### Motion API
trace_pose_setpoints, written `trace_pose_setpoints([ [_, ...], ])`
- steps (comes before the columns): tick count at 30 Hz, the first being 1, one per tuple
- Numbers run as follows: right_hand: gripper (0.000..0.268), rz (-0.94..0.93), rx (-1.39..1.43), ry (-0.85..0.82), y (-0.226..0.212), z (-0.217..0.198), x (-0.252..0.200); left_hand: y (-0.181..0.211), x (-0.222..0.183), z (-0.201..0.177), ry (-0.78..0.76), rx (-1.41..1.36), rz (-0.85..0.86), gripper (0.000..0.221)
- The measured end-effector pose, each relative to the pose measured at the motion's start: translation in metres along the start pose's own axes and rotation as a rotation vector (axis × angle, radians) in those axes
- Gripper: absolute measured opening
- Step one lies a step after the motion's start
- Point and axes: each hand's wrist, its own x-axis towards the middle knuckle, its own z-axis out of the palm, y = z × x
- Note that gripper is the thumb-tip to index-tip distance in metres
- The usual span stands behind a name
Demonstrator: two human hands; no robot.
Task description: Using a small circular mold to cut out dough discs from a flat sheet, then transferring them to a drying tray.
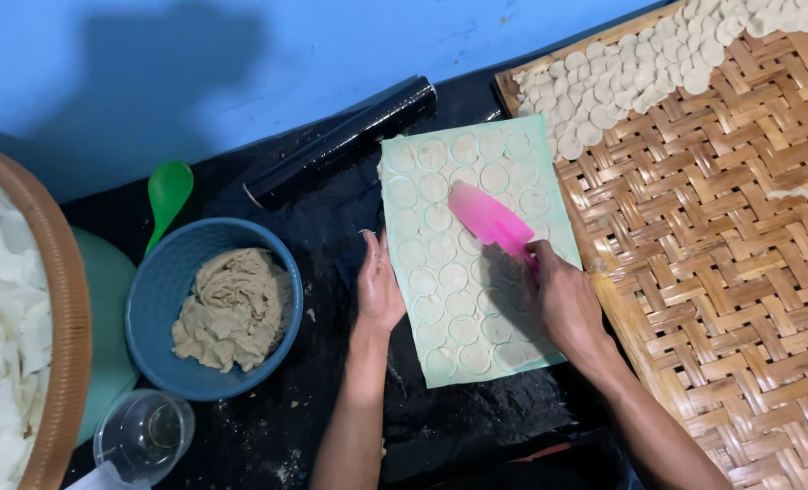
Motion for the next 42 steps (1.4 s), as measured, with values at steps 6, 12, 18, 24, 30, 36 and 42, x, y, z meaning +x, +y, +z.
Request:
trace_pose_setpoints([
  [6, 0.026, -0.042, -0.008, 0.023, -0.005, -0.002, -0.002, 0.003, 0.000, 0.004, 0.049, 0.038, -0.021, 0.085],
  [12, 0.021, -0.016, -0.031, -0.081, -0.008, -0.013, -0.005, 0.004, -0.001, 0.008, 0.005, 0.034, -0.013, 0.085],
  [18, 0.025, 0.002, -0.004, -0.110, -0.005, -0.008, 0.006, 0.003, -0.001, 0.009, 0.013, 0.079, 0.007, 0.083],
  [24, 0.034, 0.041, 0.136, -0.215, -0.001, -0.003, 0.015, 0.008, -0.004, 0.019, -0.019, 0.062, -0.001, 0.079],
  [30, 0.033, 0.101, 0.415, -0.312, 0.018, 0.003, 0.016, 0.006, -0.002, 0.016, -0.036, 0.011, -0.008, 0.075],
  [36, 0.029, 0.093, 0.633, -0.221, 0.058, -0.006, 0.015, -0.004, 0.000, 0.001, -0.013, 0.008, -0.007, 0.072],
  [42, 0.032, 0.222, 0.493, 0.128, 0.141, -0.028, 0.035, -0.002, 0.001, 0.011, -0.005, -0.015, -0.128, 0.073],
])
